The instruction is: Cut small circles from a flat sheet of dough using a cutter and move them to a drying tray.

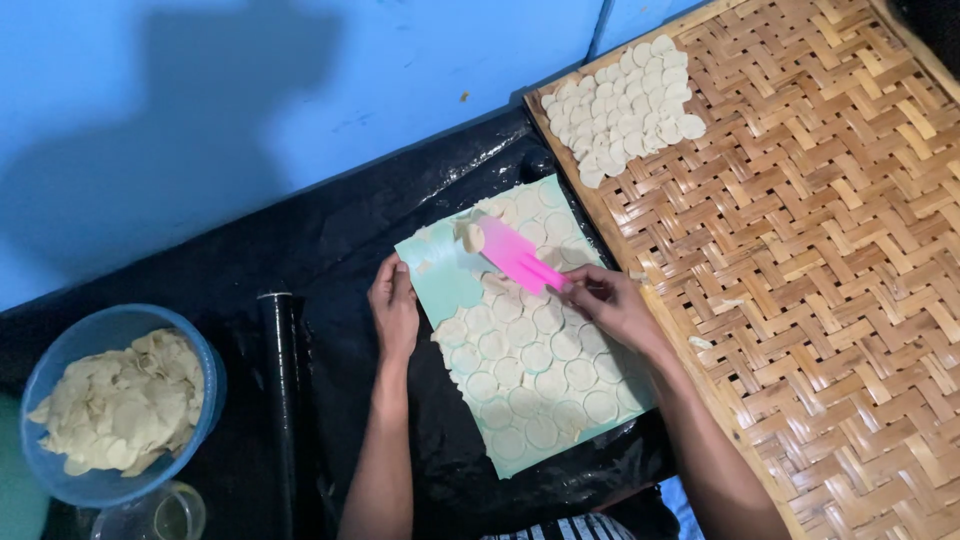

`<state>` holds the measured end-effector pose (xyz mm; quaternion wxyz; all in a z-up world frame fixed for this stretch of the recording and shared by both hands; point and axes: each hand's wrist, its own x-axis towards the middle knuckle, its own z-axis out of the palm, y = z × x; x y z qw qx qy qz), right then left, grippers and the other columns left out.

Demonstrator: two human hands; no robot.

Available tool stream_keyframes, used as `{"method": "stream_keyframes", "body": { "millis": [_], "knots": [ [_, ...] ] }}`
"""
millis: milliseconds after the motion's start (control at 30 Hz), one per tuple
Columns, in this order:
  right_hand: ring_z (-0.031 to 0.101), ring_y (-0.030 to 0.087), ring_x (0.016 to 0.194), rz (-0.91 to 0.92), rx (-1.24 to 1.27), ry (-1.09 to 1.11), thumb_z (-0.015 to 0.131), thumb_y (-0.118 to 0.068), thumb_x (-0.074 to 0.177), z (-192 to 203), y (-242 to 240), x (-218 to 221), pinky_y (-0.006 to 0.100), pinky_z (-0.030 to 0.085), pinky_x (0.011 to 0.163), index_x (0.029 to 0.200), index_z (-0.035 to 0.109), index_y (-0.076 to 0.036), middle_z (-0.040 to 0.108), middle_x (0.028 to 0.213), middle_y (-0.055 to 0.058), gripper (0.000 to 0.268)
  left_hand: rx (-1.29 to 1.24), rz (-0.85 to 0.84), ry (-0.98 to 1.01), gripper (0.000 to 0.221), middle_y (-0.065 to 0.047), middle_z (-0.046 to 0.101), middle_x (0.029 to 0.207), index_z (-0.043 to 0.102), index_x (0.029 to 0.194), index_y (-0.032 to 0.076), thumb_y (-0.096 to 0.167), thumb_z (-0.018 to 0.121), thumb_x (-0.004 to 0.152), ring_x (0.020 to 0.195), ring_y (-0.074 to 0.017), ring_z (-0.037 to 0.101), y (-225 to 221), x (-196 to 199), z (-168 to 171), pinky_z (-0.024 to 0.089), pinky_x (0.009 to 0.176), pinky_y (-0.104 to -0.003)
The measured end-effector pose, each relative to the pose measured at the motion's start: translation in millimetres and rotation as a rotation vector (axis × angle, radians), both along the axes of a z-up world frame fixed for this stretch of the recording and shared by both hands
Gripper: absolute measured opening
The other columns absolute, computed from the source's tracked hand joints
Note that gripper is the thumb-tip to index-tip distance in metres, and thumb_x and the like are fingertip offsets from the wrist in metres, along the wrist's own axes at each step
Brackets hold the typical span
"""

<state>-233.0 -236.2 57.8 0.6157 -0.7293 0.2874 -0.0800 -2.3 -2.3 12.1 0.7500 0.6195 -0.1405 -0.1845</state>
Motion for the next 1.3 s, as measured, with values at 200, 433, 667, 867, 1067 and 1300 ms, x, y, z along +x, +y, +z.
{"method": "stream_keyframes", "body": {
  "millis": [200,433,667,867,1067,1300],
  "knots": [
    [0.054,0.005,0.063,0.03,0.121,-0.037,0.065,-0.015,0.098,-3,-7,-18,0.022,0.041,0.055,0.112,0.075,-0.003,0.072,0.082,0.002,0.022,-0.01,0.014,0.01,0.029,-0.007,0.07,0.111,0.064,0.129,-0.003,0.012,0.047,0.111,0.09,-0.0092,0.064,0,1,-6,0.051,0.074,-0.024],
    [0.062,0.009,0.068,-0.155,0.011,-0.039,0.064,-0.018,0.099,16,-41,-42,0.024,0.044,0.055,0.12,0.071,-0.003,0.074,0.089,0.005,0.027,-0.014,0.003,0.006,0.029,-0.006,0.07,0.111,0.064,0.129,-0.002,0.013,0.047,0.11,0.092,-0.0086,0.066,1,1,-8,0.053,0.078,-0.023],
    [0.073,0.021,0.084,-0.552,-0.66,0.118,0.07,-0.022,0.103,7,-133,-61,0.036,0.057,0.075,0.121,0.073,-0.002,0.076,0.099,0.014,0.027,-0.055,-0.012,0.018,0.029,-0.005,0.07,0.112,0.063,0.128,-0.002,0.014,0.046,0.111,0.095,-0.0086,0.066,0,0,-4,0.054,0.082,-0.023],
    [0.073,0.028,0.082,-0.618,-0.755,0.199,0.074,-0.028,0.1,7,-190,-52,0.04,0.055,0.074,0.114,0.078,-0.004,0.076,0.097,0.016,0.027,0.0,0.001,0.002,0.03,-0.006,0.07,0.114,0.062,0.129,-0.001,0.016,0.046,0.11,0.098,-0.0106,0.068,-2,-4,7,0.056,0.085,-0.026],
    [0.075,0.03,0.084,-0.602,-0.695,0.278,0.074,-0.031,0.098,7,-207,-47,0.043,0.057,0.079,0.113,0.078,-0.007,0.076,0.096,0.017,0.028,-0.021,0.012,0.032,0.03,-0.008,0.069,0.114,0.062,0.13,-0.003,0.015,0.047,0.111,0.097,-0.012,0.066,0,1,-8,0.054,0.084,-0.027],
    [0.07,0.04,0.082,-0.555,-1.018,0.348,0.072,-0.023,0.101,42,-178,-40,0.052,0.054,0.074,0.113,0.078,-0.009,0.074,0.092,0.02,0.02,-0.013,0.012,0.033,0.03,-0.008,0.07,0.114,0.062,0.129,-0.003,0.014,0.047,0.11,0.097,-0.0117,0.067,-1,2,-10,0.056,0.084,-0.027]
  ]
}}
